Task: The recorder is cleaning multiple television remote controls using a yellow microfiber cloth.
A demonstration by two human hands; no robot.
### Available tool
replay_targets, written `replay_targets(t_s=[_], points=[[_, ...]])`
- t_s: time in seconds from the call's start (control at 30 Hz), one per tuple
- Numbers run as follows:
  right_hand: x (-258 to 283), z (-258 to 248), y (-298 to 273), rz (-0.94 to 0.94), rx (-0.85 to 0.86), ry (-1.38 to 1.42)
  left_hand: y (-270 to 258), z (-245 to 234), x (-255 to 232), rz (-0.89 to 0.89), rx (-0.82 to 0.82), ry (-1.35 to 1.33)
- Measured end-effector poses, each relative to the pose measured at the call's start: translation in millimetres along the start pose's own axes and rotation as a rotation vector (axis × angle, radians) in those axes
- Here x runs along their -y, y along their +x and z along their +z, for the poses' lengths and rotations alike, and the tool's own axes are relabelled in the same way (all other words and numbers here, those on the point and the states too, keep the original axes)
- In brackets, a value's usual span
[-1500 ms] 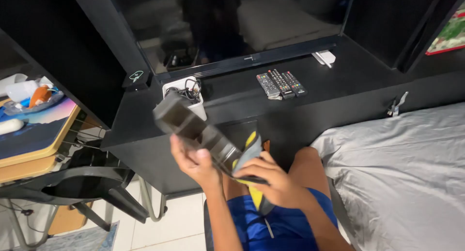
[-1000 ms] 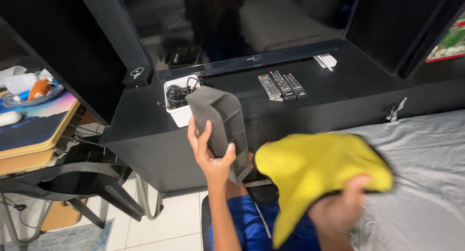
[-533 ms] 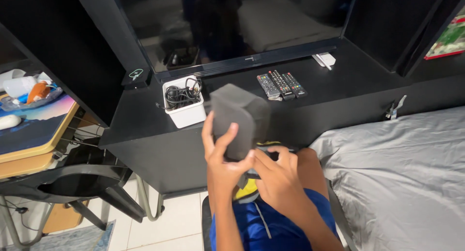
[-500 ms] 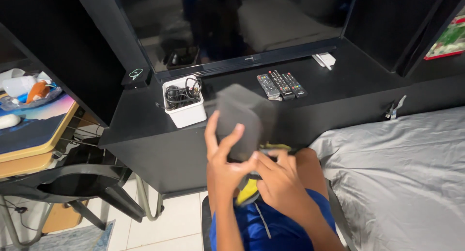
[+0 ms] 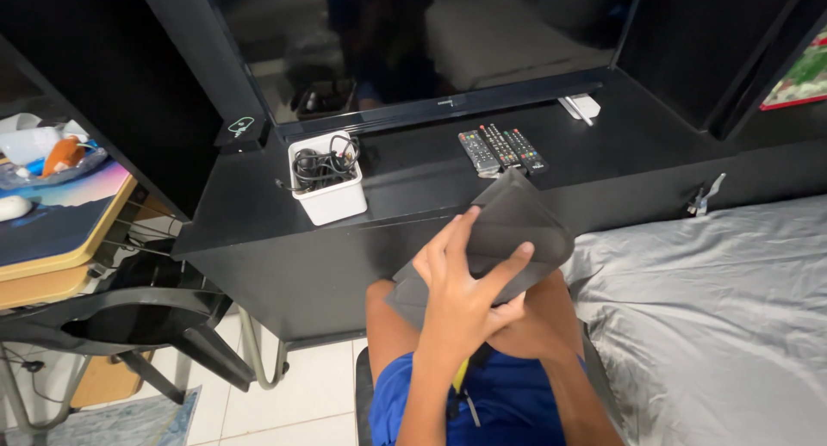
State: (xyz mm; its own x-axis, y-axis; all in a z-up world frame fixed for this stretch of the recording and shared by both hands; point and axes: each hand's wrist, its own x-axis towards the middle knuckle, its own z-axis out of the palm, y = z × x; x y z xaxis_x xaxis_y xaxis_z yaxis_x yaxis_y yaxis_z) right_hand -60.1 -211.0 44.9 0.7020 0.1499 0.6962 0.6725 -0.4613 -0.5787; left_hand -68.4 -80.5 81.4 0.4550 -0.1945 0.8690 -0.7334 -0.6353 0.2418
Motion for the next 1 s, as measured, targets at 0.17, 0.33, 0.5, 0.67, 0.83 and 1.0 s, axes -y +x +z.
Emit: replay_targets(t_s=[0.17,0.33,0.5,0.67,0.83,1.0], points=[[-41,11,-24,0.091,0.174,0.235,-14,4,41,-0.182,-0.189,-0.336],[-15,-32,-30,0.042,-0.059,-0.001,-27,-6,62,-0.544,-0.267,-0.566],[15,-28,-26,0.091,-0.976,0.855,-32,0,76,-0.454,-0.306,-0.564],[-14,-5,-49,0.261,-0.688,0.351,-22,-5,60,-0.504,-0.264,-0.667],[44,-14,-5,-0.052,-0.300,-0.153,-30,12,71,-0.385,-0.322,-0.892],[20,0,-5,-0.124,-0.038,-0.165,2,-40,23,-0.623,0.131,-0.357]])
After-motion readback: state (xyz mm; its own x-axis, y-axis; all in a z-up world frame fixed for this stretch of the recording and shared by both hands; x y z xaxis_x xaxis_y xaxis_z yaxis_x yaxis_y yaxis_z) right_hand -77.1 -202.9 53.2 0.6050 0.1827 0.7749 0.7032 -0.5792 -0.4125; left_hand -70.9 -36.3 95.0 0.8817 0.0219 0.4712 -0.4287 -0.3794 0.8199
